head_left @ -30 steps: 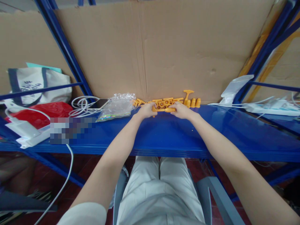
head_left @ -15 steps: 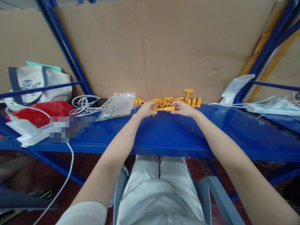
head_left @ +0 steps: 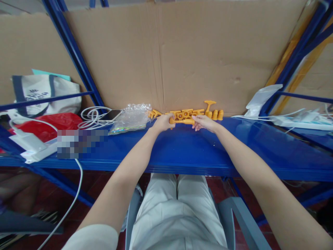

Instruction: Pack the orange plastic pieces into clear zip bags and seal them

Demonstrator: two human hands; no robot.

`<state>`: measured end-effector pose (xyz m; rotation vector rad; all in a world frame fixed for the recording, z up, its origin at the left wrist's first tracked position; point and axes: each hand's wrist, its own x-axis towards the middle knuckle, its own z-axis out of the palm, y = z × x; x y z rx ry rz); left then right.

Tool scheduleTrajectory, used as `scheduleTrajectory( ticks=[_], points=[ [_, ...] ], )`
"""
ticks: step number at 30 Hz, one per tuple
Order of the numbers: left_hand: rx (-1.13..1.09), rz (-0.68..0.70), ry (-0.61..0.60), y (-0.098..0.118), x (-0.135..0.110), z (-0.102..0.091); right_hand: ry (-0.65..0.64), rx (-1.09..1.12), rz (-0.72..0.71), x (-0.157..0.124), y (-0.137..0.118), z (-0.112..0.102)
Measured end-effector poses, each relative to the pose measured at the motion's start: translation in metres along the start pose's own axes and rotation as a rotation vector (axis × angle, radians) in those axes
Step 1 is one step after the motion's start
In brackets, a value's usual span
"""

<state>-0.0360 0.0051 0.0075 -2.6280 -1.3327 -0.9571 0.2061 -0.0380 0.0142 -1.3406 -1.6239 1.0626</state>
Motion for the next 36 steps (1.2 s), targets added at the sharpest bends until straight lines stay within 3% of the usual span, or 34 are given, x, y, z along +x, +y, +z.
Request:
scheduleTrajectory(
  ticks=[4, 9, 13, 18, 26, 36],
  points=[
    [-0.002, -0.013, -0.022, 0.0019, -0.0008, -0.0005, -0.078, 0.036, 0.025, -0.0035, -0.0012, -0.0052],
    [-0.003, -0.017, -0.016, 0.0030, -0.0011, -0.0012, -0.073, 0.041, 0.008, -0.0038, 0.0008, -0.0075],
    [-0.014, -0.019, -0.016, 0.0031, -0.0011, -0.0006, -0.116, 0.031, 0.077, -0.0023, 0.0001, -0.0041],
    [-0.055, -0.026, -0.012, 0.0017, -0.0003, 0.0012, -0.091, 0.022, 0.145, -0.0016, -0.0018, -0.0016],
    [-0.054, -0.013, -0.002, -0.0021, 0.0006, 0.0030, -0.076, -0.029, 0.035, -0.0028, 0.0006, -0.0053],
    [-0.057, -0.023, -0.003, -0.0001, 0.0007, 0.0036, -0.087, 0.008, 0.132, 0.0004, 0.0003, -0.0020]
  ],
)
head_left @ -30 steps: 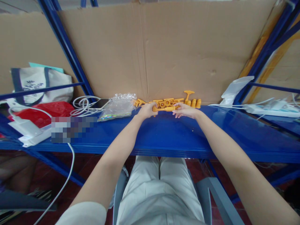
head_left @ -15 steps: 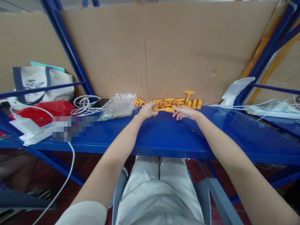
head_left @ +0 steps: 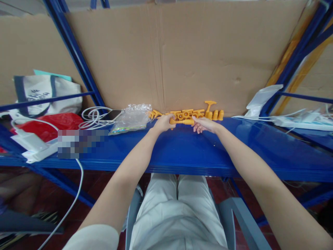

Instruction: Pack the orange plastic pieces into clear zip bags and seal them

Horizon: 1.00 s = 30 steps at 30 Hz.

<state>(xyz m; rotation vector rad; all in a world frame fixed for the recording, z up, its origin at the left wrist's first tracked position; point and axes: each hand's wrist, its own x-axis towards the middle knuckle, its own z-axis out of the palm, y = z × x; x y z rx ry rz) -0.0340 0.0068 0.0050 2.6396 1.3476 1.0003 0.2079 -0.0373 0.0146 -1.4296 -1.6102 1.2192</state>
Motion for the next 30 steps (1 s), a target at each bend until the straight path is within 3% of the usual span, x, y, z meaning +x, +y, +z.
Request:
scheduleTrajectory(
  ticks=[6, 16, 22, 30],
  points=[
    [-0.001, 0.011, 0.009, 0.0006, -0.0004, 0.0002, 0.010, -0.058, -0.153, -0.0050, -0.0005, -0.0024],
    [0.009, -0.004, 0.005, 0.0043, -0.0009, -0.0010, -0.016, -0.031, -0.066, 0.0004, 0.0003, -0.0001],
    [-0.001, -0.005, 0.014, 0.0044, -0.0008, -0.0017, 0.068, -0.068, -0.196, -0.0044, -0.0013, -0.0017],
    [0.058, 0.086, 0.041, 0.0033, -0.0003, 0.0011, 0.007, -0.141, -0.237, -0.0021, -0.0010, -0.0074]
  ],
)
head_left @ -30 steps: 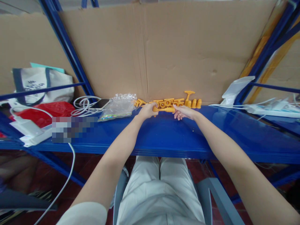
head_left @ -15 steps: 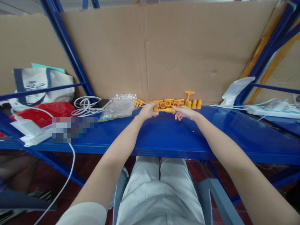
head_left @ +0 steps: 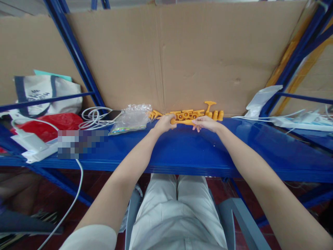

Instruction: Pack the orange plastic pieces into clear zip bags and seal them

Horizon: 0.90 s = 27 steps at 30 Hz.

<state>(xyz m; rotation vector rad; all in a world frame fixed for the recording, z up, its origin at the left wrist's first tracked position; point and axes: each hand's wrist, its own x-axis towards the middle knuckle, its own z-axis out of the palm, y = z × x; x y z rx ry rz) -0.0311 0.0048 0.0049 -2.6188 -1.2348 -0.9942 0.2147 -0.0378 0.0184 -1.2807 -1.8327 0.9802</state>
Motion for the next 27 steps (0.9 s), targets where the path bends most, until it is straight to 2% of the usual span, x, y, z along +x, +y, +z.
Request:
scheduleTrajectory(
  ticks=[6, 11, 14, 17, 19, 23, 27],
  points=[
    [0.008, -0.006, -0.044, -0.001, 0.000, 0.001, 0.006, 0.054, 0.056, 0.002, 0.003, 0.005],
    [-0.051, -0.072, -0.145, 0.000, -0.001, 0.005, 0.050, 0.031, 0.035, 0.007, 0.007, 0.010],
    [-0.113, -0.075, -0.181, 0.001, -0.001, 0.006, 0.188, -0.136, -0.095, 0.012, 0.011, 0.015],
    [-0.169, -0.044, -0.155, 0.003, 0.000, 0.006, 0.365, -0.448, -0.279, 0.013, 0.011, 0.022],
    [-0.189, -0.033, -0.134, 0.005, 0.001, 0.007, 0.430, -0.640, -0.343, 0.011, 0.008, 0.027],
    [-0.173, -0.015, -0.106, 0.011, 0.001, 0.009, 0.515, -0.833, -0.269, 0.006, -0.001, 0.033],
    [-0.111, -0.014, -0.108, 0.016, 0.000, 0.008, 0.536, -0.830, -0.149, 0.007, -0.007, 0.034]
  ],
)
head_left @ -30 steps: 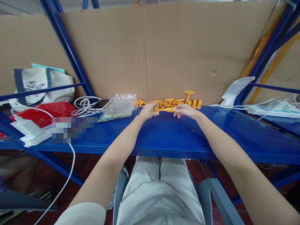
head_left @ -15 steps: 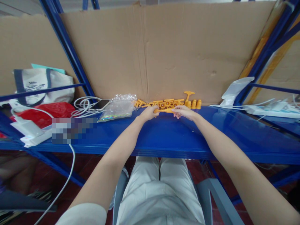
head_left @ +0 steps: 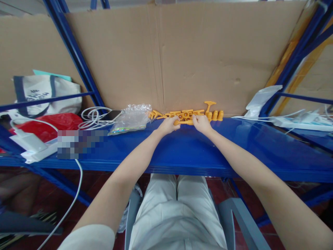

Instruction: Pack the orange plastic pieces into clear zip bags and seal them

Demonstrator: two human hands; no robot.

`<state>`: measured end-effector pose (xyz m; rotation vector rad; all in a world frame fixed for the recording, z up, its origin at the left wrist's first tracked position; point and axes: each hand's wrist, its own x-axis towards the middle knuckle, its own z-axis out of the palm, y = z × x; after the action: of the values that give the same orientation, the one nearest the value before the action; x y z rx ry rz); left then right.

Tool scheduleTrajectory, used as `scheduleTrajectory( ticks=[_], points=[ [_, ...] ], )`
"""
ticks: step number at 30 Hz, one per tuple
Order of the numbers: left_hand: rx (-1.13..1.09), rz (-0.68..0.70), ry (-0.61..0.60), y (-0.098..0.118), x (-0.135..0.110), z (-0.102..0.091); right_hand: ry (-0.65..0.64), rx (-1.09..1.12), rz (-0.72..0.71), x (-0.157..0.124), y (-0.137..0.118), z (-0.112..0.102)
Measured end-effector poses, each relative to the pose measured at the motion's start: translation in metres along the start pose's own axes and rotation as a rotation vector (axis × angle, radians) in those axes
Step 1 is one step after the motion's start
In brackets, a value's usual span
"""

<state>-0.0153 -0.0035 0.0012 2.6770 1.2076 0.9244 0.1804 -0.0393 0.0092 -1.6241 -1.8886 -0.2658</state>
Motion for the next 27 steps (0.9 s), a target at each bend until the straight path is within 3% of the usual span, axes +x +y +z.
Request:
scheduleTrajectory(
  ticks=[4, 11, 14, 18, 20, 23, 27],
  points=[
    [0.103, 0.018, -0.003, 0.000, -0.001, 0.000, -0.081, 0.100, 0.150, 0.003, -0.004, -0.002],
    [0.191, 0.090, 0.021, -0.007, 0.001, 0.000, -0.291, 0.473, 0.371, -0.001, -0.008, -0.003],
    [0.162, 0.057, -0.004, -0.010, 0.001, -0.003, -0.352, 0.402, 0.225, -0.002, -0.006, -0.004],
    [0.106, -0.004, -0.005, -0.011, -0.001, -0.009, -0.201, -0.013, -0.205, -0.005, -0.005, -0.010],
    [0.086, -0.013, -0.014, -0.009, -0.001, -0.010, -0.154, -0.244, -0.328, -0.008, -0.009, -0.013],
    [0.057, 0.003, -0.046, -0.004, -0.001, -0.010, -0.157, -0.452, -0.350, -0.010, -0.021, -0.014],
    [0.065, 0.005, -0.080, 0.004, 0.001, -0.010, -0.224, -0.519, -0.293, -0.007, -0.033, -0.013]
  ],
)
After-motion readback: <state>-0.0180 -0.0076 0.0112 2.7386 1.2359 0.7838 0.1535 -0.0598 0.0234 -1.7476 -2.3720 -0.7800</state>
